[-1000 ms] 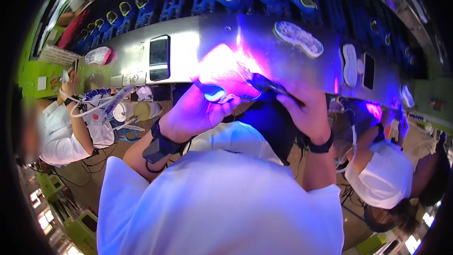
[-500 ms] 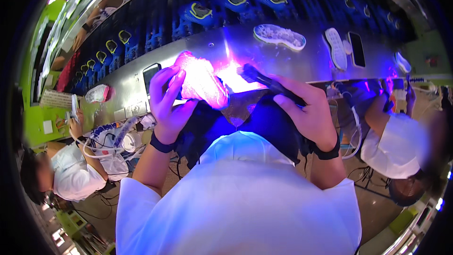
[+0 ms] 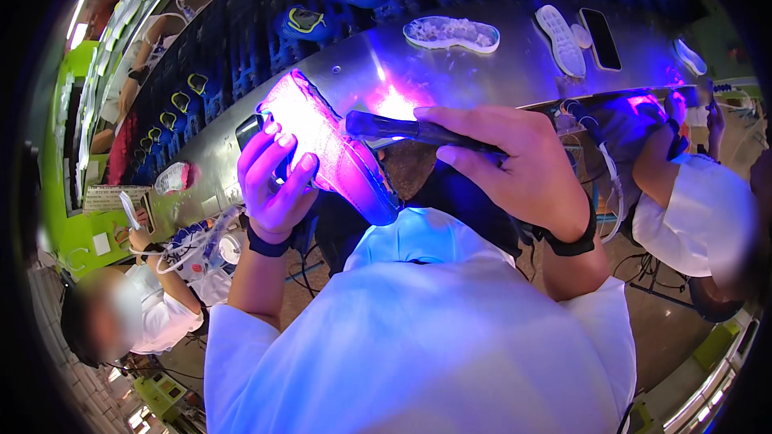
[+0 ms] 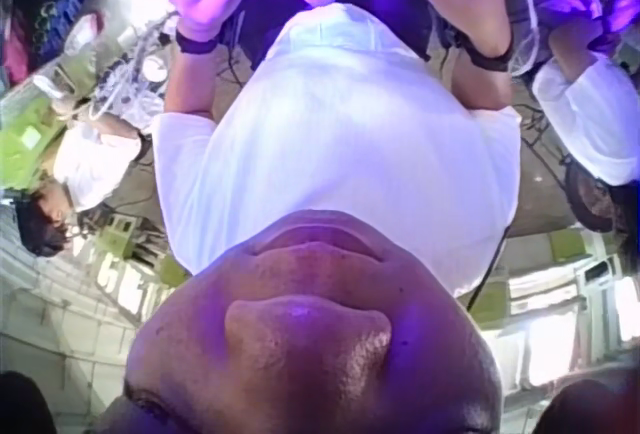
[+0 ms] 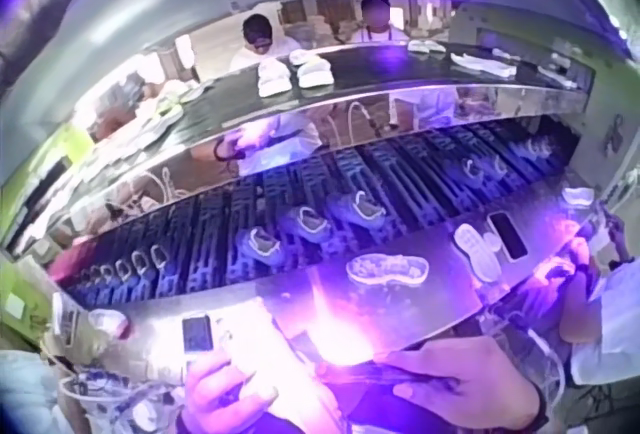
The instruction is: The recorder is applying glue or adhesive to shoe uppers and soles using a brush on a manufacturing line.
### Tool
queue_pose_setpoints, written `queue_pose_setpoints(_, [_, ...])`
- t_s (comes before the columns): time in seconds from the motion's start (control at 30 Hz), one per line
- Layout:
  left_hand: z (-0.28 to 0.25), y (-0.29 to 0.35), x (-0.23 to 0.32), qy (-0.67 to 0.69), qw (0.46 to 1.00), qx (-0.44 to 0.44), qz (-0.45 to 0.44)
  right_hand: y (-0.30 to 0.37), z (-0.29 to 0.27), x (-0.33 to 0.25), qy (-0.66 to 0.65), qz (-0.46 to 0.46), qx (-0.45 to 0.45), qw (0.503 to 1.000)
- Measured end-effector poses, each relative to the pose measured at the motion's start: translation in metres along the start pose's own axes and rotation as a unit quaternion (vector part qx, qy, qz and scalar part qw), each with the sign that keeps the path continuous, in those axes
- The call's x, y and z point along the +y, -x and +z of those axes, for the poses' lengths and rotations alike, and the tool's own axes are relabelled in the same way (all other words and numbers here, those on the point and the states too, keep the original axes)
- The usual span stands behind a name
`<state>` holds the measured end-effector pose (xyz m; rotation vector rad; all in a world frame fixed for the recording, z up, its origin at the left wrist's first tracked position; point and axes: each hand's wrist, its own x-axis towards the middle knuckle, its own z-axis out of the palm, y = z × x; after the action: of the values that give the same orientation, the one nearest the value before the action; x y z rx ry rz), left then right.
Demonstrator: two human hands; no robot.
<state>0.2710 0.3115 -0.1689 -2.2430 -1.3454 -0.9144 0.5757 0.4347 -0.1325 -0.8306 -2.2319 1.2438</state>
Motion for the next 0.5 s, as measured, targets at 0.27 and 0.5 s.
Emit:
queue_pose_setpoints(0.27, [0.014,-0.002,0.005,0.048,0.989,0.069,-0.125,0.002,0.01,0.022,-0.046,-0.027,0.062,0.997])
queue_pose_setpoints(0.5, [-0.007,0.01,-0.007,0.007,0.955,0.178,-0.235,0.023,0.017,0.042,-0.112,0.08,0.056,0.989])
